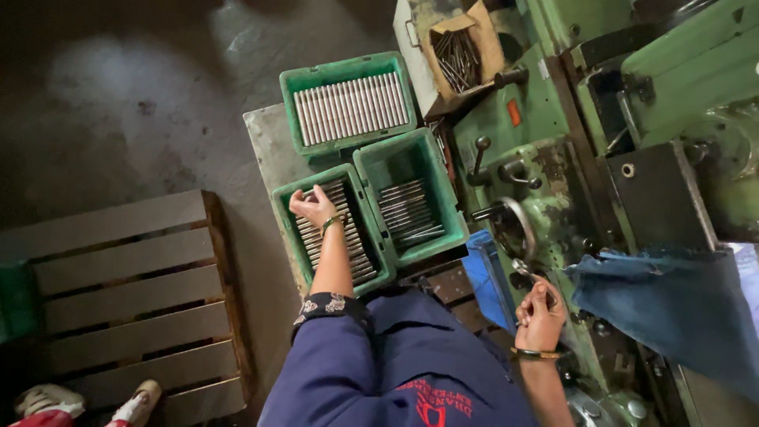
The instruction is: The person repeatedly picks up metal rods from green bins, inserts them into a lathe chuck, operates the machine to machine the rods, removes the finished pieces, and places them into a bin. The process is repeated continuously throughout the clip.
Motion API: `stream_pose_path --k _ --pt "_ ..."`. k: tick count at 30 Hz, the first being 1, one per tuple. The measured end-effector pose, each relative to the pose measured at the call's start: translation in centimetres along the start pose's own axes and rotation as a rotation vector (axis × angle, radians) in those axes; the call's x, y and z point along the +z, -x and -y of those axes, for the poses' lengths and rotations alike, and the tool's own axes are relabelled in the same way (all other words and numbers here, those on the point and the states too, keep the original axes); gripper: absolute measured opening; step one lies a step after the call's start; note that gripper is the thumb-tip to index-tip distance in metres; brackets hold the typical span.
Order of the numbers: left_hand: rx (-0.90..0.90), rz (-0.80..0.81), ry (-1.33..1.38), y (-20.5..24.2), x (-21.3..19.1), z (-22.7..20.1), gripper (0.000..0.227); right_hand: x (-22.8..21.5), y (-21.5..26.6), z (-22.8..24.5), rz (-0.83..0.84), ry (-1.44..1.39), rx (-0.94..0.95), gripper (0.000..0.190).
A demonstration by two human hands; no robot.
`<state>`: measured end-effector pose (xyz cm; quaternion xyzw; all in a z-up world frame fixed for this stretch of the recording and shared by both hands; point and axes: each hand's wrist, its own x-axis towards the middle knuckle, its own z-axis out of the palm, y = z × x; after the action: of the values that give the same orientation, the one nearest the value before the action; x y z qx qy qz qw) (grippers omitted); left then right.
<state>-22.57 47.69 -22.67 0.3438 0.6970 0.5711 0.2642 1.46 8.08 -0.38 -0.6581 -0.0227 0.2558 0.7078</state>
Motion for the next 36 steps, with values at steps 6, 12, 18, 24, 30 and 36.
stream_pose_path --k 6,12,18,24,30,36 --pt "-0.275 -0.066 0.32 0.6 3.4 -1.3 0.032 0.5 0.1 0.2 0.027 -0.022 0.007 0.022" --pt "0.064 0.169 0.433 5.0 2.8 -8.7 0.033 0.7 0.7 2.0 -0.032 0.092 -0.118 0.025" --pt "-0.365 0.97 0.746 16.3 4.5 -20.1 0.023 -0.5 2.1 4.1 -0.063 0.063 -0.266 0.026" --pt "-1.03 1.942 0.047 34.4 -1.7 -24.3 0.03 -4.1 4.0 7.2 -0.189 0.054 -0.36 0.026" --pt "-0.801 2.297 0.321 42.0 -8.5 -26.3 0.066 -9.1 5.4 7.8 -0.281 0.333 -0.562 0.024" --pt "-0.702 2.336 0.284 44.1 -10.9 -28.5 0.067 -12.9 8.5 6.0 -0.404 0.163 -0.398 0.027"
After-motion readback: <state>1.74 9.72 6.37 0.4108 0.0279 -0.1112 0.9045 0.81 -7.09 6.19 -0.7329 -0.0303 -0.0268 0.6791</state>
